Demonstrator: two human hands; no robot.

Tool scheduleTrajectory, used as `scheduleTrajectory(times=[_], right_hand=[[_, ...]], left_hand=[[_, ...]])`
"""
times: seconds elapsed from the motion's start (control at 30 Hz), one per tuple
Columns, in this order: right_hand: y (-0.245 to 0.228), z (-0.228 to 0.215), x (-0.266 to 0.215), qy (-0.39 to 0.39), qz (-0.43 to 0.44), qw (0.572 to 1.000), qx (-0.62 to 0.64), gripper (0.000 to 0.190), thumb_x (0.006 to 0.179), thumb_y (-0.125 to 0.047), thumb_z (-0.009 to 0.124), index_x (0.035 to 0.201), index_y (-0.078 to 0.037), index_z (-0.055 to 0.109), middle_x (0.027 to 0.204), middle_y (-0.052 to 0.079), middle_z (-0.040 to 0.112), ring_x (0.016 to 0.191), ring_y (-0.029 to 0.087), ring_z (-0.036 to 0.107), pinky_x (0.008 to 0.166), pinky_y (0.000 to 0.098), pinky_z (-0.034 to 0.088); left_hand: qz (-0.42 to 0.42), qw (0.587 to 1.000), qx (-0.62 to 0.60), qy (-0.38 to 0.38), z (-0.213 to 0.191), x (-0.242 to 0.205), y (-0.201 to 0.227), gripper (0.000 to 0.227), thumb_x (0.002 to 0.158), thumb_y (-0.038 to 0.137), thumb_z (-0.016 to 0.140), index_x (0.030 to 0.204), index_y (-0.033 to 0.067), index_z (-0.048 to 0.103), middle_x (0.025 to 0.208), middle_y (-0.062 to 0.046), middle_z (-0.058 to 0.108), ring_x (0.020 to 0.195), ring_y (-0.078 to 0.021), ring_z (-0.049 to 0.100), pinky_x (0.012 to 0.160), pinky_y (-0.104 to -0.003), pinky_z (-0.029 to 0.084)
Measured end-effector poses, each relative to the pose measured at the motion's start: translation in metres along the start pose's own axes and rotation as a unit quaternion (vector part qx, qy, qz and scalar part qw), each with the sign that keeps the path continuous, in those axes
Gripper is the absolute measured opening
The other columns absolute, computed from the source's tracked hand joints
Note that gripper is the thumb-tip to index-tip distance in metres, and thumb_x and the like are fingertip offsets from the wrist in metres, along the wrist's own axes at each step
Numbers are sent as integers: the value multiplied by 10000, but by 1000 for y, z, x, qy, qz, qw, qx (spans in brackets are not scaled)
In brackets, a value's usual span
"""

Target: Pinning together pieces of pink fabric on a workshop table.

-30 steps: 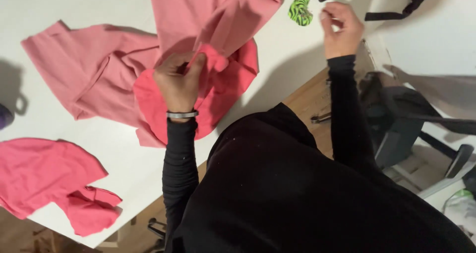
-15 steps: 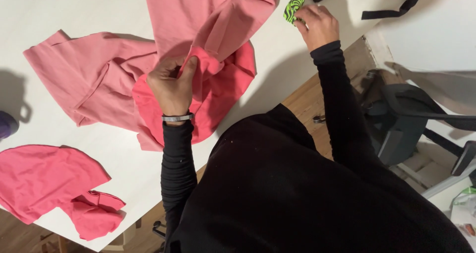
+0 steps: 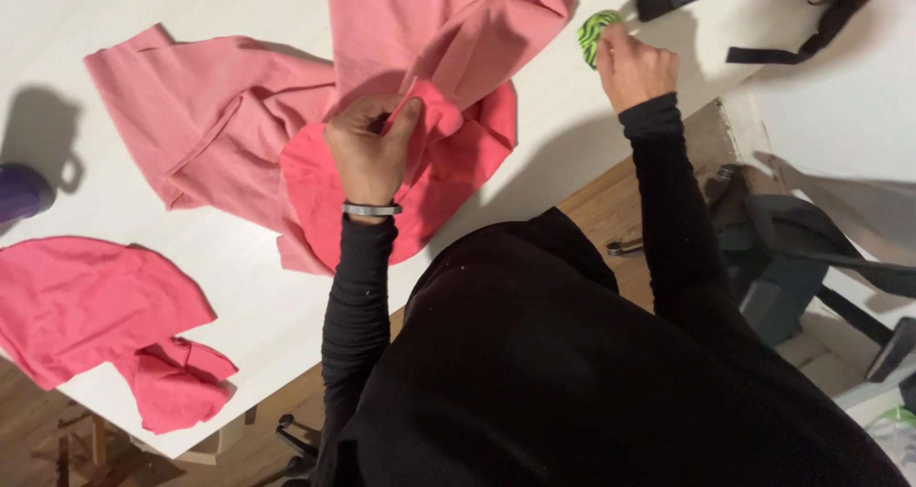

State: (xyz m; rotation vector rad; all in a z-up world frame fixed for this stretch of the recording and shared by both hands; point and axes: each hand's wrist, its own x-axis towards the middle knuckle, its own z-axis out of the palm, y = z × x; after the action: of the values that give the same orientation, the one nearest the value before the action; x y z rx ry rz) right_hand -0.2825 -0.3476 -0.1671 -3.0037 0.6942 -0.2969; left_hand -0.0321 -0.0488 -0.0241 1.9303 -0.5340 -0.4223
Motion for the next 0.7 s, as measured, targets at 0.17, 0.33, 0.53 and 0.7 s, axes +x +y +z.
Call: scheduleTrajectory(times=[0.17,0.33,0.53,0.7], right_hand=[[-16,-8,6,122,129,976,127,32,1083,-36,628,1106,-22,610,896,84,730,720,196,702,629,359,575],[-146,-94,55,128,25,920,369,92,1034,8,610,1119,-25,595,1095,122,740,951,227,746,840,383,613],[-207,-127,81,83,-18,897,435,73,1043,4,650,1091,-16,599,1115,109,732,943,241,720,777,337,603],[-212,-127,82,81,-34,905,417,120,1022,19,685,1096,-14,596,1103,101,712,949,268,688,763,348,593]], left_hand=[[1,1000,-8,4,0,0,3,119,870,99,825,904,-7,784,797,-80,782,677,-104,704,665,-264,567],[-10,1000,21,10,-2,1,8,143,858,119,835,874,-12,779,731,-91,757,608,-105,675,597,-268,537],[-1,1000,21,18,-4,2,14,169,855,137,840,863,-18,772,685,-82,735,568,-89,642,557,-265,508],[-26,999,21,9,-4,3,19,174,861,129,844,854,-30,773,622,-89,699,525,-108,584,524,-279,467]])
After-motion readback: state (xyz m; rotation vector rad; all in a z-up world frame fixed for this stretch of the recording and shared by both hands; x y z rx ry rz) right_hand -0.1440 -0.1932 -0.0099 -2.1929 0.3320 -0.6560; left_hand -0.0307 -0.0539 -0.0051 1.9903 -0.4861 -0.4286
